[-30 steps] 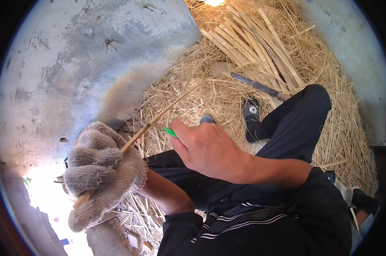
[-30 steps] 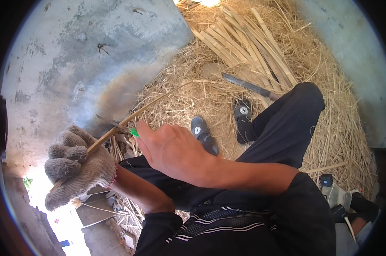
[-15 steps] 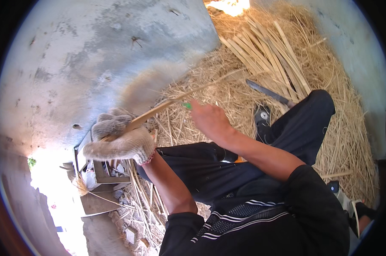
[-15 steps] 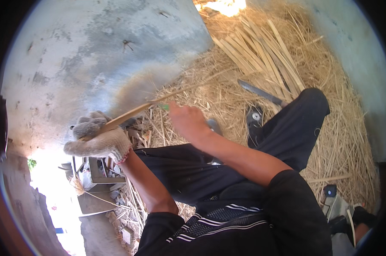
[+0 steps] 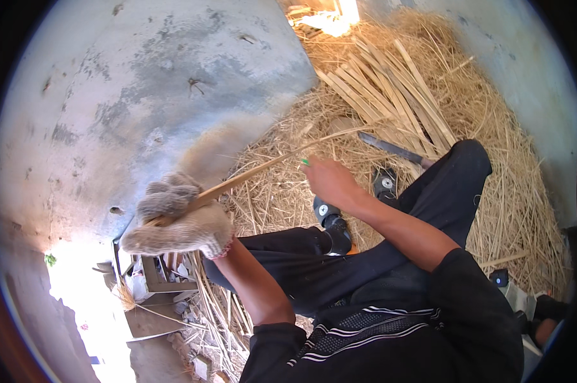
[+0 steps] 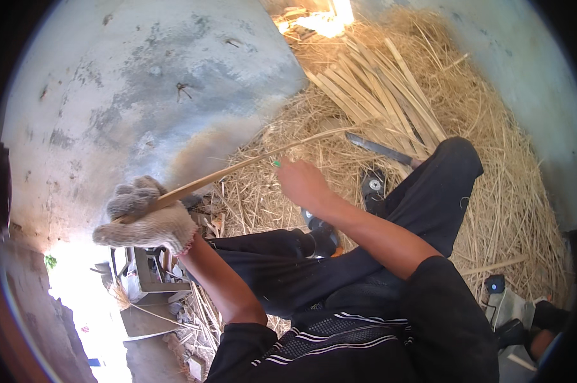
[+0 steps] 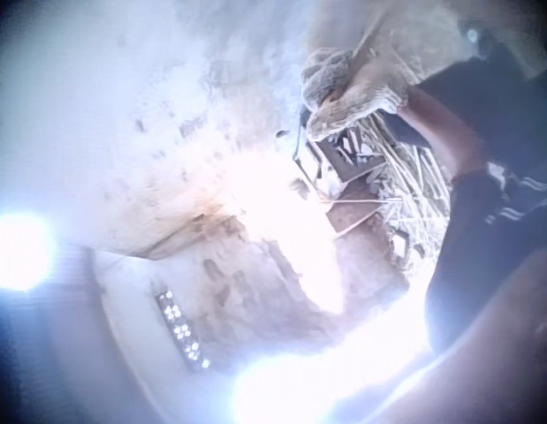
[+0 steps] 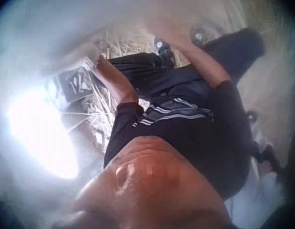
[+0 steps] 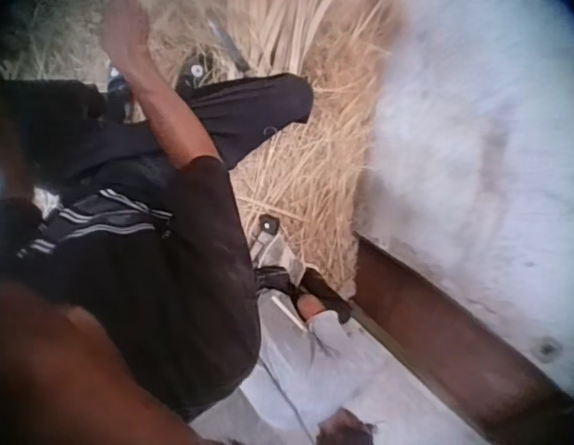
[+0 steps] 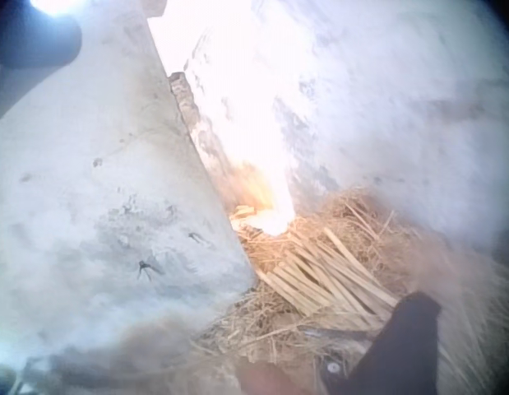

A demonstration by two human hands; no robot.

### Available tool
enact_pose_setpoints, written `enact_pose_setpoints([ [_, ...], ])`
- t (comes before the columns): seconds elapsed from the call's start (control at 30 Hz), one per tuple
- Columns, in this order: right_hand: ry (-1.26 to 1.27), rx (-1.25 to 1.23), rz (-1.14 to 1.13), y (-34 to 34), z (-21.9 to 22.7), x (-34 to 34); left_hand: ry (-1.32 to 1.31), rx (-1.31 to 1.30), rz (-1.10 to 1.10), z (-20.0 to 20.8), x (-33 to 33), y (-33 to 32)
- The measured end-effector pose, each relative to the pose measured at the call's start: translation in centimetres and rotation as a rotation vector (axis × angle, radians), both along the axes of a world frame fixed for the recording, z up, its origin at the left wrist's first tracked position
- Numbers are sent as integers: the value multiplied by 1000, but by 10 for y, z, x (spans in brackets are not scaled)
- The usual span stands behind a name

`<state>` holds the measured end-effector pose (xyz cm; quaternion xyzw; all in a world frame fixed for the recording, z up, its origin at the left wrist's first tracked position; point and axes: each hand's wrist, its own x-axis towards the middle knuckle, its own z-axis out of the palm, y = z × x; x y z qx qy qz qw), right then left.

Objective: The person sits on a straw-covered floor and uses a green-handled knife to split long bamboo poles into thin strips. They hold the pole with a gloved left hand and carefully shave off layers with the right hand, occasionally using a saw to cut the pole to length.

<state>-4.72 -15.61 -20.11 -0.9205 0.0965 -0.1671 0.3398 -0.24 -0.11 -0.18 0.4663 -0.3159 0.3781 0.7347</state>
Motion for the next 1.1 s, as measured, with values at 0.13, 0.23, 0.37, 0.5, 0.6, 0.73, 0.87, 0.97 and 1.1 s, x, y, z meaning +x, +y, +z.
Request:
enact_pose_setpoints([
  [0.13, 70, 69, -8, -2, 25, 4, -21, 40, 118, 4, -1, -10],
  [0.23, 90, 15, -5, -11, 1, 17, -41, 53, 62, 4, -3, -9],
  [0.37, 191, -133, -186, -67, -111, 38, -19, 90, -7, 3, -7, -15],
  [0.5, 215, -183, -203, -61, -126, 66, -109, 162, 70, 6, -13, -6],
  [0.6, -8, -245, -385, -61, -145, 90, -12, 76, 144, 8, -13, -24],
  [0.73, 449, 1317, -87, -86, -120, 98, 51, 39, 154, 10, -2, -13],
  [0.87, 438, 1150, -88, -83, -57, 63, 61, -39, 23, 9, 2, -7],
  [0.97, 345, 711, 140, -29, 63, 11, 47, 8, -31, 7, 3, 11],
  [1.1, -98, 378, 416, 32, 159, -60, 161, -106, -176, -12, 12, 35],
])
